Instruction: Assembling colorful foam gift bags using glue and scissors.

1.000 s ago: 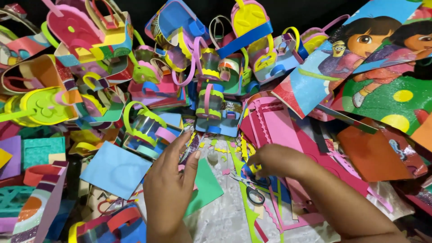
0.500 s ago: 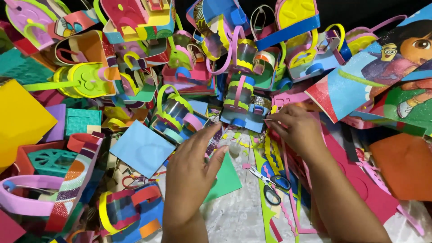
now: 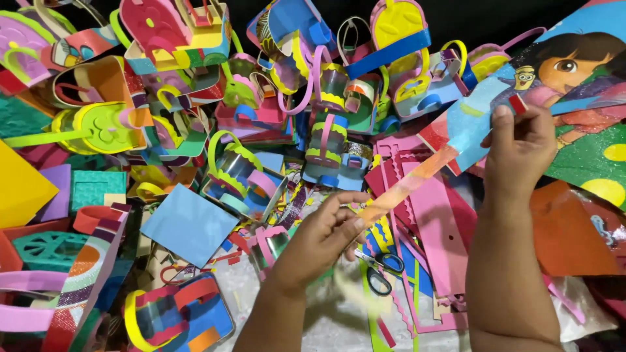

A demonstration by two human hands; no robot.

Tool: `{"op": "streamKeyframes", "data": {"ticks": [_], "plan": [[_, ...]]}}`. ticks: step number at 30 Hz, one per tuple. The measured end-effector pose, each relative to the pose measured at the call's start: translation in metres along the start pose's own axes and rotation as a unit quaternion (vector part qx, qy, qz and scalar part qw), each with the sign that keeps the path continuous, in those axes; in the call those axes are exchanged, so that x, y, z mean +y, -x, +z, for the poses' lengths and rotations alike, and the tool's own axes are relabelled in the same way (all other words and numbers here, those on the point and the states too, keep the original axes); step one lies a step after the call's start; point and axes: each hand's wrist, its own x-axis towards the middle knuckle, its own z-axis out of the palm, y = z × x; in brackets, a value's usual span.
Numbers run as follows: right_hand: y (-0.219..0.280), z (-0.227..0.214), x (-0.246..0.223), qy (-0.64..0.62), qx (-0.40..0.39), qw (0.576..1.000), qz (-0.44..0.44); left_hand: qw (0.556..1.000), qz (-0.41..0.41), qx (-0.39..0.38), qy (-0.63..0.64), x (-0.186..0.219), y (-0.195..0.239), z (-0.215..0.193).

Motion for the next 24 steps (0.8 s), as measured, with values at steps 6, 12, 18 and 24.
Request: {"op": "streamKeyframes", "data": {"ticks": [6, 12, 18, 24], "plan": [[-0.015, -0.028, 0.092, 0.252, 0.056, 0.936, -0.240, 0.990, -0.010, 0.033, -0.134, 0.010, 0.009, -0.016], [-0.006, -0.041, 0.128, 0.360, 0.032, 0.908, -0.212, 0.871, 0.028, 0.137, -0.470, 0.001, 0.030, -0.042], [0.013, -0.034, 0.055, 0.436, 0.022, 0.880, -0.186, 0.828, 0.044, 0.138, -0.541, -0.008, 0.029, -0.049], [0.080, 0.015, -0.084, 0.107, -0.330, 0.926, -0.150, 0.807, 0.095, 0.110, -0.572, -0.012, 0.019, -0.032]]}}
